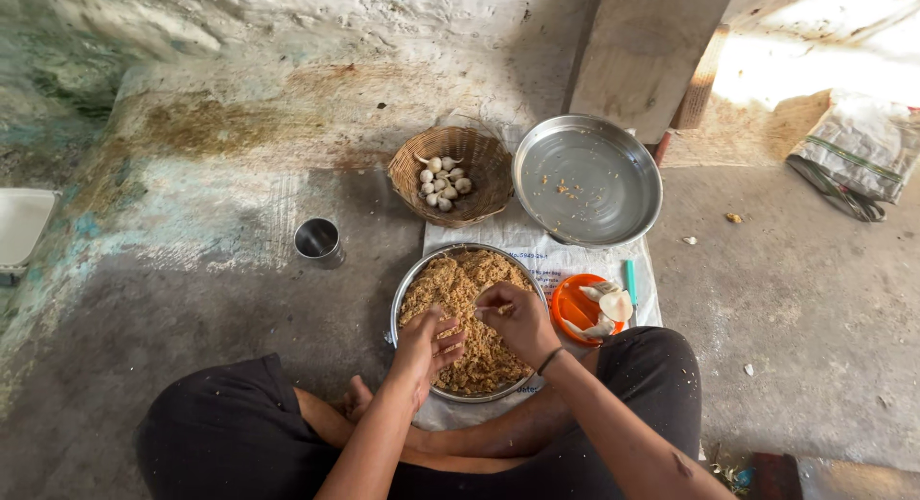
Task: The person takes a small flat disc of dough, fills it with a crumbly yellow mixture from a large tray, and rolls it between their hands to form a ball, then places it into a small orange bowl.
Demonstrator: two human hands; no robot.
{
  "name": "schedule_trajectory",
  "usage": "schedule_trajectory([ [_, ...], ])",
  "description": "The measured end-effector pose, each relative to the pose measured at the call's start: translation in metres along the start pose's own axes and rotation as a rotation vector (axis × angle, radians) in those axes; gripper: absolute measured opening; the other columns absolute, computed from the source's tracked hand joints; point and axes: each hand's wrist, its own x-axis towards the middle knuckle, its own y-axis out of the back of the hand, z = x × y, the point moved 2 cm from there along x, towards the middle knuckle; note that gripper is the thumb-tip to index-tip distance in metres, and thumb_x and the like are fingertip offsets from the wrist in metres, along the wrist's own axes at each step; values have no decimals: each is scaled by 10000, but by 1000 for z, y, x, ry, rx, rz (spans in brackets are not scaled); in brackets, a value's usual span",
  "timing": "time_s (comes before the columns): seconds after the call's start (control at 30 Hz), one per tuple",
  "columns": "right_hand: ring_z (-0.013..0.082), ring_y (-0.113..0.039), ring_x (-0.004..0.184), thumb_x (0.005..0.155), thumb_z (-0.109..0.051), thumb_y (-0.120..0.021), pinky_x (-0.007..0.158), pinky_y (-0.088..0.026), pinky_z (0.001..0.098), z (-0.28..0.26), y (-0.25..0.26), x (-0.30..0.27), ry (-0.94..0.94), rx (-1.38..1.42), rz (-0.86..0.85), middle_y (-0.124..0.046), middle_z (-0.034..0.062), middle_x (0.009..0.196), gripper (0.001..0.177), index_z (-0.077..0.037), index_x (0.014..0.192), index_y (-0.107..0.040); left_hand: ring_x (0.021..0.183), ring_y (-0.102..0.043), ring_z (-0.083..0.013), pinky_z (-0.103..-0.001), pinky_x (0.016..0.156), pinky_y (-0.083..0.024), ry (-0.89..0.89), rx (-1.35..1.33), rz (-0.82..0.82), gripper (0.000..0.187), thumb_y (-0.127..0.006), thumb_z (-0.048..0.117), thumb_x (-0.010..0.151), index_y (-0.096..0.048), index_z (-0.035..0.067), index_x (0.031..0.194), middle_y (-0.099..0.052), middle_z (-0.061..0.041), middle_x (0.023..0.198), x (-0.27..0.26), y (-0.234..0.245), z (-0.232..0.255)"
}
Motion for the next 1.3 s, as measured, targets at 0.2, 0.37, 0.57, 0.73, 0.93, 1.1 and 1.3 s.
schedule_trajectory([
  [0.2,221,-713,1016,797,-28,-729,804,-612,325,-6,8,-10,275,-118,-82,-745,55,1091,202,-74,993,-741,918,-726,-242,-376,817,-642,-51,-152,-137,443,-589,306,995,-585,-40,1271,-721,-132,1028,18,3,-8],
  [0.37,260,-681,1079,935,-222,-695,891,-581,361,60,-13,-1,-54,-561,-177,-664,141,1244,359,-110,1272,-647,941,-746,-208,-347,821,-606,-313,359,100,296,-644,220,965,-720,35,1183,-769,-105,1066,21,5,-7],
  [0.57,313,-598,1167,880,-156,-702,949,-524,419,85,-72,-35,280,-843,-311,-629,157,1232,396,-7,1238,-619,937,-763,-211,-341,823,-599,-486,765,181,260,-641,152,968,-747,51,1182,-776,-108,1085,12,-1,-2],
  [0.73,311,-611,1137,831,-30,-664,918,-549,405,90,-71,-37,375,-907,-343,-636,144,1131,262,-15,1093,-662,1023,-718,-301,-440,870,-623,-236,64,5,310,-578,74,979,-644,-44,1257,-705,-195,1181,32,6,-12],
  [0.93,297,-654,1062,806,-16,-663,878,-563,420,107,-73,-41,352,-861,-311,-665,129,1076,266,-32,1071,-680,1189,-663,-350,-476,1014,-585,-90,-161,-117,453,-440,-34,955,-474,-91,1403,-612,-251,1330,34,19,-17],
  [1.1,279,-684,954,982,-99,-603,771,-592,406,134,-66,-15,172,-1366,-353,-676,150,1045,164,-29,1122,-652,1216,-649,-357,-466,1034,-573,-131,-135,-237,508,-415,-90,919,-457,-105,1425,-597,-271,1368,32,20,-21],
  [1.3,194,-757,910,906,-79,-735,820,-650,295,93,-2,7,-362,507,-36,-781,107,1014,211,-48,1115,-737,1167,-674,-338,-435,992,-601,-73,-107,-234,547,-404,-148,879,-429,-95,1423,-599,-258,1345,19,13,-16],
])
